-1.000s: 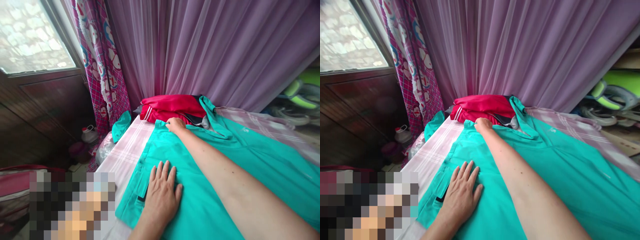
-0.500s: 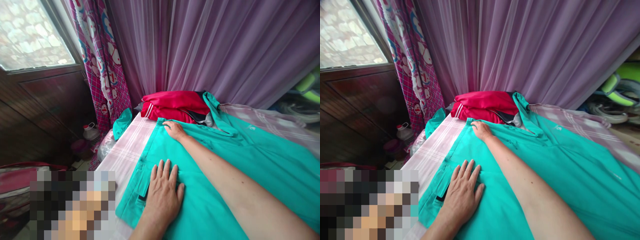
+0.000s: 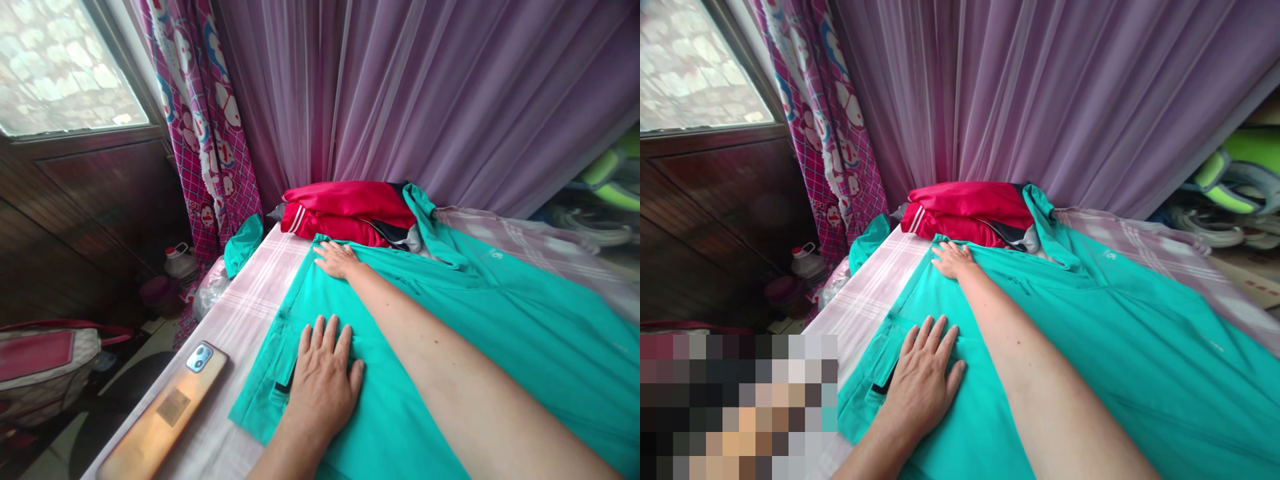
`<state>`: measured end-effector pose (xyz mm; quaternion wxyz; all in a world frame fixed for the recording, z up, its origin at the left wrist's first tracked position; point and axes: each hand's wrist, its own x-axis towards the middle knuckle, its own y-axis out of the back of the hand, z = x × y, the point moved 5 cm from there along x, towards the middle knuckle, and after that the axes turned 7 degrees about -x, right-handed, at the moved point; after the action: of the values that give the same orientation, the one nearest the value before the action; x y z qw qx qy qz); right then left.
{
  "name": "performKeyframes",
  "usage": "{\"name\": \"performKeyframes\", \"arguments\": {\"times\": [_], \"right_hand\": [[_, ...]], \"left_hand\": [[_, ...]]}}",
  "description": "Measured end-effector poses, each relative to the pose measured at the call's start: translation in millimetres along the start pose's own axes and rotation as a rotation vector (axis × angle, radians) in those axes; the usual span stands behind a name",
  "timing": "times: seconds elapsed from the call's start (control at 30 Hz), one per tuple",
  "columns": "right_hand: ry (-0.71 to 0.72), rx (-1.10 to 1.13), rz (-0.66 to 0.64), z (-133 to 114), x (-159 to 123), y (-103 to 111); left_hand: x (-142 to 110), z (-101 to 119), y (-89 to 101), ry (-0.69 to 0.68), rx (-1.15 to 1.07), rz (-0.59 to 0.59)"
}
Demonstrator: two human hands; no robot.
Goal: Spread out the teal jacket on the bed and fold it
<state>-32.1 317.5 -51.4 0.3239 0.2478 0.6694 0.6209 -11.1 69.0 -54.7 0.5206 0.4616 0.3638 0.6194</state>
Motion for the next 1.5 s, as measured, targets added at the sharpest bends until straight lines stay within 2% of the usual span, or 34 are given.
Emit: {"name": "performKeyframes", "arguments": {"times": [0.1, 0.23, 0.3, 0.43, 0.57, 0.67, 0.83, 0.9, 1.0, 1.17, 1.23, 1.3, 1.4, 1.43, 1.5], "right_hand": [[0.033, 0.004, 0.046, -4.1, -19.4, 9.0], [0.069, -0.073, 0.21, 9.1, -72.3, 13.0], [-0.006, -0.129, 0.264, 32.1, -102.4, 9.4], [-0.226, -0.169, 0.3, 99.3, -146.6, 2.5], [-0.418, -0.174, 0.326, 160.5, -159.5, 6.5], [-0.521, -0.167, 0.254, 184.7, -154.9, 10.0], [-0.465, -0.183, 0.125, 186.4, -138.9, 13.2], [-0.44, -0.239, 0.145, 185.9, -132.7, 16.8], [-0.491, -0.298, 0.192, 192.3, -122.9, 20.0], [-0.548, -0.284, 0.161, 198.5, -108.9, 6.2], [-0.549, -0.28, 0.205, 195.9, -111.1, 2.9], [-0.5, -0.28, 0.305, 189.2, -118.6, 3.9], [-0.304, -0.261, 0.477, 171.7, -134.7, 5.2], [-0.229, -0.242, 0.499, 165.7, -139.6, 2.8], [-0.144, -0.195, 0.457, 158.0, -145.6, -6.8]], "left_hand": [[0.7, -0.3, 0.4, -0.005, 0.011, 0.013], [1.4, -1.1, 0.0, -0.017, 0.012, 0.043], [2.0, -1.3, -0.1, -0.018, 0.01, 0.043], [3.5, -1.0, 1.0, -0.024, 0.014, 0.026], [4.3, -1.5, 2.5, -0.022, 0.027, 0.017], [4.4, -1.8, 3.2, -0.029, 0.045, 0.021], [3.6, -1.4, 1.7, -0.062, 0.095, 0.016], [2.8, -1.4, 1.0, -0.065, 0.104, 0.02], [1.9, -1.4, 0.1, -0.065, 0.113, 0.027], [2.0, -1.8, -0.1, -0.062, 0.111, 0.035], [2.4, -1.9, 0.1, -0.06, 0.103, 0.034], [2.9, -2.0, 0.4, -0.051, 0.087, 0.031], [3.6, -2.0, 1.3, -0.029, 0.056, 0.027], [3.7, -1.8, 1.8, -0.026, 0.049, 0.028], [4.0, -1.0, 2.7, -0.028, 0.042, 0.031]]}}
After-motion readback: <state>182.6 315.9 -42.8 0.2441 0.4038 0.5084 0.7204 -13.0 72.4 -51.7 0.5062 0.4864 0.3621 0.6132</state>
